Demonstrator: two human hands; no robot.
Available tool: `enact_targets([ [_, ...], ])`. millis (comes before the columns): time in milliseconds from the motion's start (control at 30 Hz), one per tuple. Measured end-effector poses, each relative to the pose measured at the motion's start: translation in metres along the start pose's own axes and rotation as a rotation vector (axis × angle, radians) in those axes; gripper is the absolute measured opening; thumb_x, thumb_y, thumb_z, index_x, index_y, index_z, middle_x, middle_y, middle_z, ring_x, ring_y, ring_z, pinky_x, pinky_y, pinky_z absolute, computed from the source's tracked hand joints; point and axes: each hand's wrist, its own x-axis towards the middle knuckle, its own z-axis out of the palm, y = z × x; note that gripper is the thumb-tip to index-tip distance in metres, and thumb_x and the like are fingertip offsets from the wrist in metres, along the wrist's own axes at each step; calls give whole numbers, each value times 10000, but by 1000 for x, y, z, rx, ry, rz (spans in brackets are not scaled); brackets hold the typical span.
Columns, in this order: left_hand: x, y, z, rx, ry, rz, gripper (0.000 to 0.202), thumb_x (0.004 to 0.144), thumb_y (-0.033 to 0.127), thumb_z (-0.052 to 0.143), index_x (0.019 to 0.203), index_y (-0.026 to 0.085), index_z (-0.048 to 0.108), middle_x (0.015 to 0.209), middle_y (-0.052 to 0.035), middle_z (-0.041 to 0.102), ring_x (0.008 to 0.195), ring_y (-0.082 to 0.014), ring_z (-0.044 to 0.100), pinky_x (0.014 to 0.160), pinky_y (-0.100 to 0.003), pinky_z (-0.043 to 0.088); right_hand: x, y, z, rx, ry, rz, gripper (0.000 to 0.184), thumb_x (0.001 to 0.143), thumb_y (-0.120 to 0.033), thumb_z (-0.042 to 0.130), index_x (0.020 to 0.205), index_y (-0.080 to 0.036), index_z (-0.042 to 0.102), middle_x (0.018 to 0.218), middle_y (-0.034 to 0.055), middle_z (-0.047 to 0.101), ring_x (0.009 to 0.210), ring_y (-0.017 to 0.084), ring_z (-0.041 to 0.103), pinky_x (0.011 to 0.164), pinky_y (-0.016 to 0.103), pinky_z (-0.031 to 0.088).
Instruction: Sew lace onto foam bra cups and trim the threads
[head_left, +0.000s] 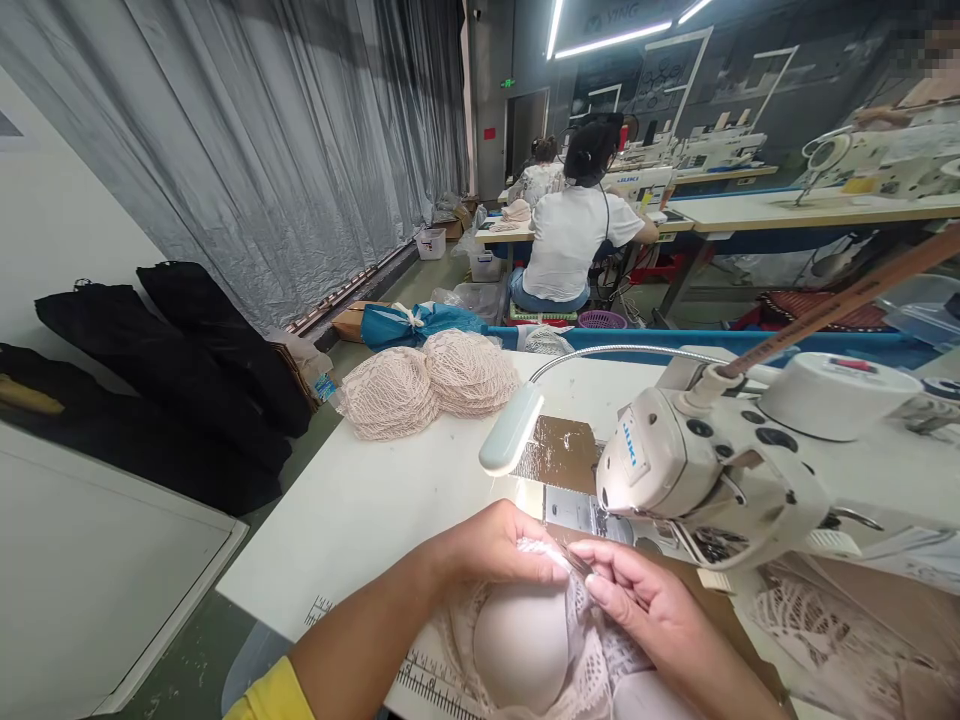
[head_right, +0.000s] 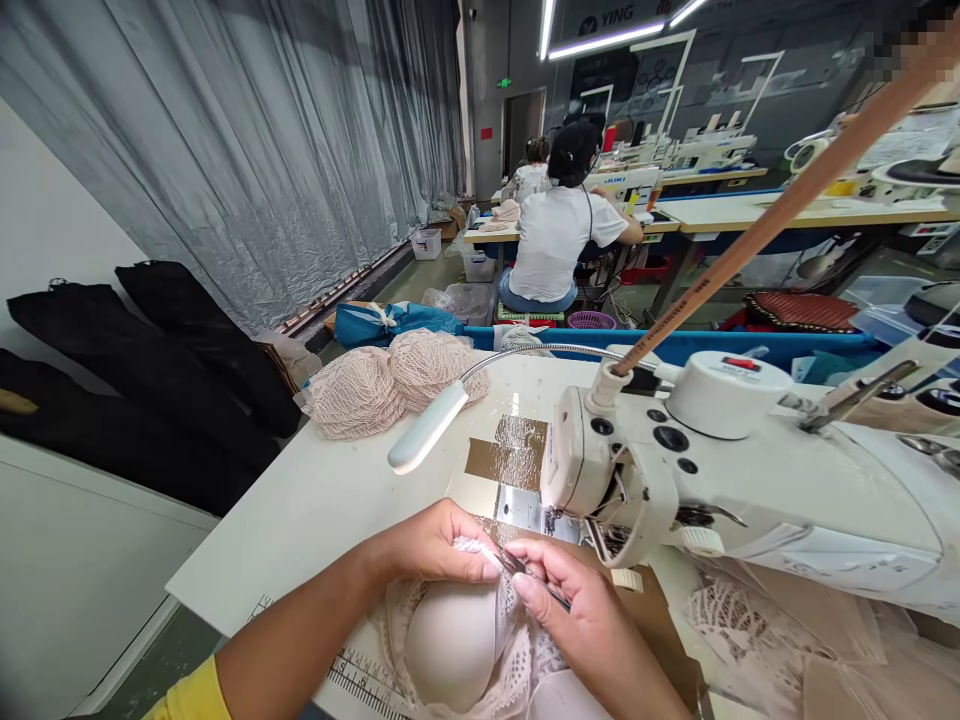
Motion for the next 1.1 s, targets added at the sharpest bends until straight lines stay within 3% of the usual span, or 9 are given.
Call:
enact_targets([
  [200,1,2,1,6,-2,-47,379,657,449,792,716,90,686,604,26,462,579,-77,376,527,-206,277,-3,-9,6,-6,-53,-19,348,864,-508,506,1019,-221,627,900,41,668,868,221,614,764,317,493],
  [467,1,-1,1,6,-11,-65,393,633,462,801,707,94,684,595,26,464,573,-82,379,525,-212,285,-3,-17,8,13,-25,-53,317,875,-494,488,886,-217,643,821,25,655,803,203,613,735,303,487],
  [633,0,3,2,4,-1,-73,425,599,487,814,699,94,687,594,27,475,559,-75,370,523,-214,285,-5,-8,4,0,-39,-21,326,856,-508,510,951,-223,638,868,29,657,823,205,608,760,315,485],
  [833,4,-4,4,34,-41,-42,427,635,485,793,612,90,632,543,50,375,536,-61,305,483,-213,215,-2,-21,13,6,-23,-28,312,879,-495,476,879,-219,621,807,22,648,781,201,600,714,312,479],
  [967,7,-11,0,49,-22,-48,387,642,452,796,761,94,711,615,7,539,583,-95,450,535,-211,341,-3,-23,10,-13,67,5,327,874,-518,450,848,-230,604,737,5,633,725,194,603,673,300,480],
  [1067,5,-13,-7,127,20,-52,385,673,434,766,874,108,729,800,-54,657,739,-163,573,644,-238,432,-14,-7,-10,-177,159,105,351,812,-572,493,946,-274,621,742,4,670,696,214,635,644,314,487],
  [1100,4,-13,-10,177,44,-39,364,696,425,742,882,113,726,855,-63,668,790,-179,590,670,-243,442,-19,0,-19,-260,206,133,368,762,-578,552,977,-291,633,842,22,707,782,248,662,686,334,497],
])
